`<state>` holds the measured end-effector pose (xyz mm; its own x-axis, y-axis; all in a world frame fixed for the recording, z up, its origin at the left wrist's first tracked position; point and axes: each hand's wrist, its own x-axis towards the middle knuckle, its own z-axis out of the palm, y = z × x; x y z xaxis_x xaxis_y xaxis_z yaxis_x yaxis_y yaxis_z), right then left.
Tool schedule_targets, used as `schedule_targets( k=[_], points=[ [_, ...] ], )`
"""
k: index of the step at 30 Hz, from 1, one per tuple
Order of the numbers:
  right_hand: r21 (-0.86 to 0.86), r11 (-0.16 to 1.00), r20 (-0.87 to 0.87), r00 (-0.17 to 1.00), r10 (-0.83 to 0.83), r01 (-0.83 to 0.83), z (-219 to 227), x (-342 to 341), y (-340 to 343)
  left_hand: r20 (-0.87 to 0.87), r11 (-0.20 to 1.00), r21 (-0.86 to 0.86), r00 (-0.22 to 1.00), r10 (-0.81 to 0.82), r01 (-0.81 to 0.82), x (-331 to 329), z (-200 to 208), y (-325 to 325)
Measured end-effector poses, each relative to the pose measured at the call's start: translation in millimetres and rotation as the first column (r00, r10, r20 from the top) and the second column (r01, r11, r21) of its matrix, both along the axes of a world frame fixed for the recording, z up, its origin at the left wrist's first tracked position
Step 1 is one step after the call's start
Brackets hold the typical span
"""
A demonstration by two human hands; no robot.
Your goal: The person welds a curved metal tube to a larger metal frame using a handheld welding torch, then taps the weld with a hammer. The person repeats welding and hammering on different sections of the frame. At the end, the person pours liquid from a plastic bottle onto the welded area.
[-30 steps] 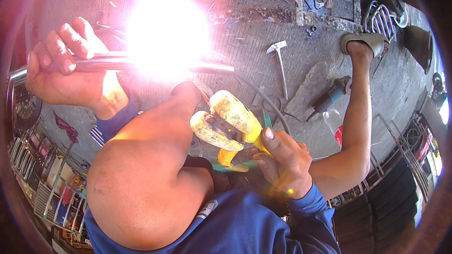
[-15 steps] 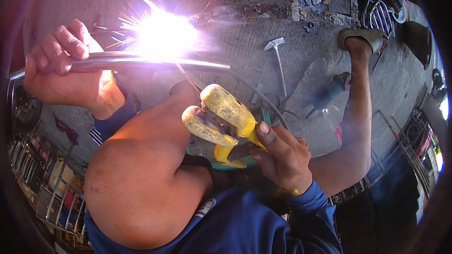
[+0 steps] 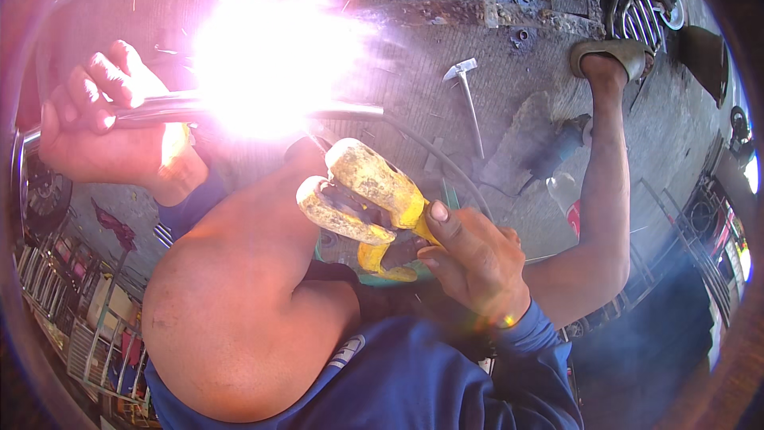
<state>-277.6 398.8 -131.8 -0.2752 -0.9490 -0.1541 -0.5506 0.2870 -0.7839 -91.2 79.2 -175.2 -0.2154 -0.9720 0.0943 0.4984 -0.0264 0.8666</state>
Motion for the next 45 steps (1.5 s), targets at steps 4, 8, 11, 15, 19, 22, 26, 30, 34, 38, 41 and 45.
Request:
schedule_targets(
  k=[4, 8, 11, 15, 19, 22, 26, 30, 34, 38, 41, 45],
  points=[
    [-0.023, 0.999, 0.023, 0.999, 0.030, -0.029, -1, -3, 0, -0.045, 0.990, 0.024, 0.990, -0.136, 0.137, 1, 4, -3],
    [-0.030, 0.999, 0.078, 0.996, 0.039, -0.036, -3, -6, 0, -0.060, 0.990, 0.015, 0.989, -0.136, 0.137, 3, -1, -7],
    [-0.047, 0.998, 0.078, 0.996, 0.047, -0.043, -4, -6, -1, -0.032, 0.994, -0.012, 0.993, -0.110, 0.110, 3, -3, -7],
    [-0.080, 0.996, 0.041, 0.998, 0.048, -0.045, -5, -7, -3, 0.032, 0.989, -0.052, 0.990, -0.136, 0.138, 3, -2, -8],
    [-0.061, 0.997, 0.051, 0.998, 0.045, -0.042, -3, -6, -6, 0.050, 0.986, -0.039, 0.985, -0.163, 0.165, 4, 0, -8],
    [-0.068, 0.997, 0.000, 0.999, 0.037, -0.037, -2, -6, -6, 0.059, 0.992, -0.033, 0.991, -0.119, 0.121, 3, -1, -5],
    [-0.089, 0.995, 0.017, 0.999, 0.043, -0.042, -9, -8, 1, 0.020, 0.994, 0.008, 0.994, -0.107, 0.107, 1, 1, -4],
    [-0.214, 0.973, 0.173, 0.984, -0.052, 0.089, -21, -9, 15, 0.017, 0.982, -0.118, 0.989, -0.147, 0.148, -1, -1, -4],
    [-0.111, 0.857, 0.385, 0.817, -0.429, 0.503, -28, -7, 21, -0.011, 0.963, -0.166, 0.976, -0.219, 0.214, -2, -2, -7],
    [-0.228, 0.839, 0.333, 0.849, -0.410, 0.495, -35, -15, 16, 0.040, 0.952, -0.170, 0.967, -0.251, 0.254, -4, 3, -7],
    [-0.143, 0.879, 0.268, 0.873, -0.408, 0.454, -41, -23, 16, 0.034, 0.937, -0.205, 0.959, -0.281, 0.282, -8, 7, -5],
    [-0.148, 0.923, 0.115, 0.933, -0.341, 0.355, -54, -26, 31, 0.037, 0.949, -0.208, 0.972, -0.233, 0.235, -14, 7, -1]
  ],
)
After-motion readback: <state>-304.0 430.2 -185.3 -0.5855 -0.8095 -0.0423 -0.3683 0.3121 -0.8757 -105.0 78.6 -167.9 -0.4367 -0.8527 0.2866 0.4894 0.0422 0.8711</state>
